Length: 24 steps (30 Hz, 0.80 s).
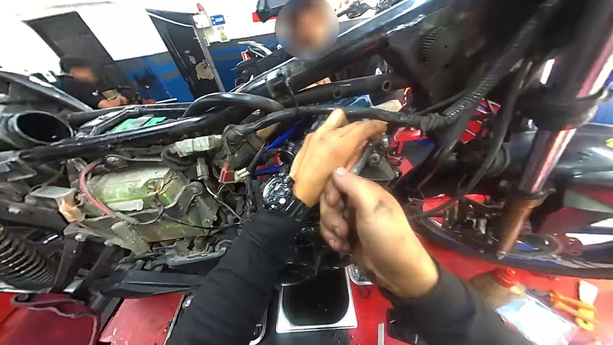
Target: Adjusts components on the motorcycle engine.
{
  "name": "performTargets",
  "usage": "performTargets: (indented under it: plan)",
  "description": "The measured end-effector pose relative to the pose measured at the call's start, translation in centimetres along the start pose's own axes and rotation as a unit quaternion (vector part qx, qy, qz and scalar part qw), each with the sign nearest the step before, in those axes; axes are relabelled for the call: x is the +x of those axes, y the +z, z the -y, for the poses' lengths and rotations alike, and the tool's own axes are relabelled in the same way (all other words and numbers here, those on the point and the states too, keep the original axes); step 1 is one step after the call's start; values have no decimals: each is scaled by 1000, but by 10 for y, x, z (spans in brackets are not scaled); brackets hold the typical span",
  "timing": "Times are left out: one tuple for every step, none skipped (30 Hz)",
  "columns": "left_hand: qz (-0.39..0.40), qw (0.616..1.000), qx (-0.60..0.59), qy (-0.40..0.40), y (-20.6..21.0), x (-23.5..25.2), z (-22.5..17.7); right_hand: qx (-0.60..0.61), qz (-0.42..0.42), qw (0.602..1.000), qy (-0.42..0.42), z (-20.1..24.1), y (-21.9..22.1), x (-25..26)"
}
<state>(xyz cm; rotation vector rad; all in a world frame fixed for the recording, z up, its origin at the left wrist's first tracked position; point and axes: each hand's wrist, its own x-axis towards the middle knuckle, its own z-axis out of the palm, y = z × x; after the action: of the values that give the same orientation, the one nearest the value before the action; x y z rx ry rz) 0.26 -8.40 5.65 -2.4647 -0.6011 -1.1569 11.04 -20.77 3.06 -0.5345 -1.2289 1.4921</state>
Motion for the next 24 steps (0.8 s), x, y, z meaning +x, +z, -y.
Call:
performTargets:
  plan:
    - [-7,1000,-6,-2,1,0,-1,0,29,1000,4,5,-9,-3]
    - [-14,1000,-15,-7,1,0,-2,2,50,999,-4,10,-19,-9]
    - [-15,1000,-23,-11,1,0,-4,9,62,998,-13,14,-31,-17]
    - [-13,999,-29,-18,1,-1,-6,18,63,998,-20,17,-45,-25]
    - [-11,999,-25,-23,1,-1,-7,34,53,998,-19,19,-61,-31]
    - [-7,1000,-13,-26,0,-1,-8,58,37,998,-16,19,-78,-35]
    - [-3,1000,-1,-25,0,-2,-9,82,17,996,-11,19,-94,-38]
    - [0,1000,8,-23,-1,-2,-9,103,-6,995,-2,17,-108,-39]
    - [2,1000,11,-22,-1,-2,-9,112,-22,993,8,15,-119,-38]
    - [3,1000,10,-21,-1,-2,-9,106,-41,993,16,12,-125,-38]
    - [4,1000,8,-21,0,-2,-10,86,-69,994,17,12,-124,-38]
    - [2,1000,11,-20,0,-2,-10,53,-107,993,12,12,-118,-37]
    - [2,1000,13,-22,1,-1,-11,15,-151,988,2,11,-108,-37]
    - [1,1000,14,-23,2,-2,-11,-14,-187,982,-11,10,-95,-38]
    - [-1,1000,15,-23,2,-1,-11,-20,-215,976,-29,8,-81,-37]
    - [-2,1000,14,-22,2,0,-10,-12,-242,969,-52,4,-68,-35]
    - [0,1000,13,-23,2,-1,-10,-6,-260,963,-69,1,-58,-34]
    - [1,1000,11,-23,2,0,-10,-12,-259,962,-85,-1,-49,-33]
    - [-1,1000,10,-22,2,1,-9,-27,-236,966,-96,-3,-38,-32]
    - [-6,1000,10,-21,2,1,-8,-38,-204,974,-95,-6,-25,-29]
    - [-9,1000,9,-18,2,0,-8,-38,-169,981,-86,-8,-13,-26]
    - [-6,1000,15,-16,1,-2,-9,-37,-130,988,-69,-7,-3,-20]
    - [3,1000,27,-12,0,-3,-10,-41,-94,994,-42,-4,3,-13]
    - [9,1000,27,-5,0,-1,-7,-53,-69,996,-13,1,6,-10]
